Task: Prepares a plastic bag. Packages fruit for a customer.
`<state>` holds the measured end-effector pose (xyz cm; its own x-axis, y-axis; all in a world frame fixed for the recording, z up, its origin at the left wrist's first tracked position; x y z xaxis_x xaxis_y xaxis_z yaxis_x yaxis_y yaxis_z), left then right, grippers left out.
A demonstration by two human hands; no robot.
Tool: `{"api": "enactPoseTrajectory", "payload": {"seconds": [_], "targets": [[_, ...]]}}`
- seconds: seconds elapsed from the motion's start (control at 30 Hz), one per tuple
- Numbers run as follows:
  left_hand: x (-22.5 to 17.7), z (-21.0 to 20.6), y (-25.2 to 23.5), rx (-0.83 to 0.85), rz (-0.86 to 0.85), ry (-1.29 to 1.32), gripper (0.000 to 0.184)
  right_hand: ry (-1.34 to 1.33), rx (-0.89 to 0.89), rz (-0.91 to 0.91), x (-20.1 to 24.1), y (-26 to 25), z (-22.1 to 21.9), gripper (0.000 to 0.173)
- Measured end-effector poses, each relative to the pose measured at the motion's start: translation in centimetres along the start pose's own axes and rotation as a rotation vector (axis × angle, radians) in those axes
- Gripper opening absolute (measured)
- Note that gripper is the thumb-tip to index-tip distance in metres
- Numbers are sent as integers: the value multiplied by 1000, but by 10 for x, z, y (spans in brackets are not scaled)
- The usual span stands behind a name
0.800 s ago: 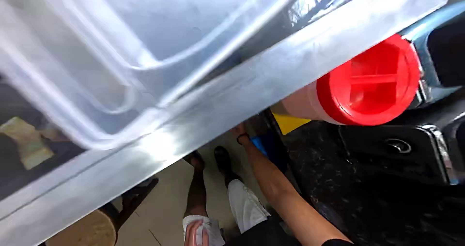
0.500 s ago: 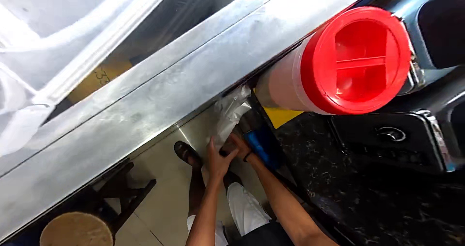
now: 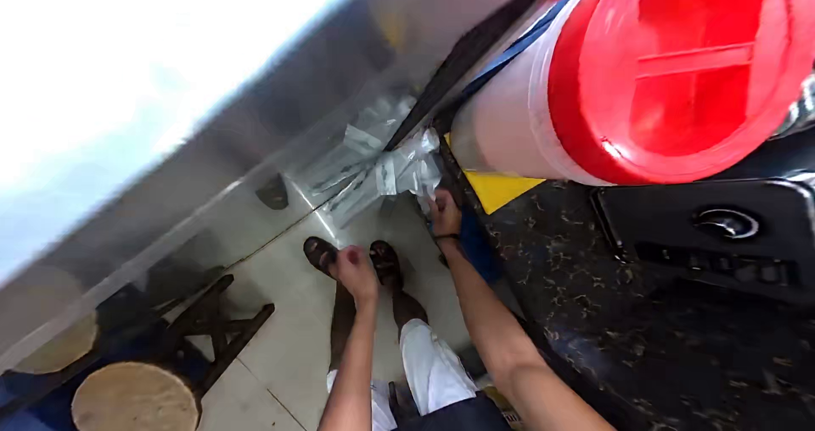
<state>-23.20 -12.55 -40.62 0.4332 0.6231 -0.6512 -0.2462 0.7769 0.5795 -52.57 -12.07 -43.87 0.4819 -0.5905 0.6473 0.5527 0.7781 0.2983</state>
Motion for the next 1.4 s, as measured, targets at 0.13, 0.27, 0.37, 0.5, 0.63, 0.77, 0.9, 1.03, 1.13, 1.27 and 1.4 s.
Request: {"api": "enactPoseTrajectory", "payload": {"seconds": [0.13,0.27,0.37,0.5,0.63,0.77,0.9,1.03,1.13,1.27,1.4], "targets": [[-32,-64,32,440,55,127,41,-353,79,-82,12,49,18,28],[-51,-94,43,591,347,362,45,-642,116,-333,30,84,26,33],[-63,-83,43,507,296,412,37,-596,45,-172,49,88,45,31],[-63,-59,57,495,360,489,35,-328,136,34,77,97,55,37],[-69,-33,66,477,228,474,25,-314,254,-53,96,101,65,27],[-91,-5,64,351,68,309,18,-184,207,-93,106,99,90,38],[-84,25,44,64,55,-63,33,17,87,-58,103,96,113,36],[-84,6,64,100,181,53,41,-479,183,-313,100,110,104,26],[-101,-49,105,519,148,428,35,-520,273,-413,95,120,95,30],[-93,-41,104,340,264,596,23,-93,302,-209,106,106,109,31],[-74,-3,89,166,332,505,25,-180,-71,-172,110,89,147,28]]}}
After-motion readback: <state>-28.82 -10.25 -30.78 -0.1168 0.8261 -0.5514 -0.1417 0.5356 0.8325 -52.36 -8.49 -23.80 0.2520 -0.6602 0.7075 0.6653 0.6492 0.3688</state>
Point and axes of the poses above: each hand's wrist, its own y-axis away from the middle knuckle, its own z-axis out of the back of the hand, x = y × z, the point moved 9 cm from there along -y, towards the middle knuckle, and after that the axes turned 3 degrees about z, right-handed, at the moved point
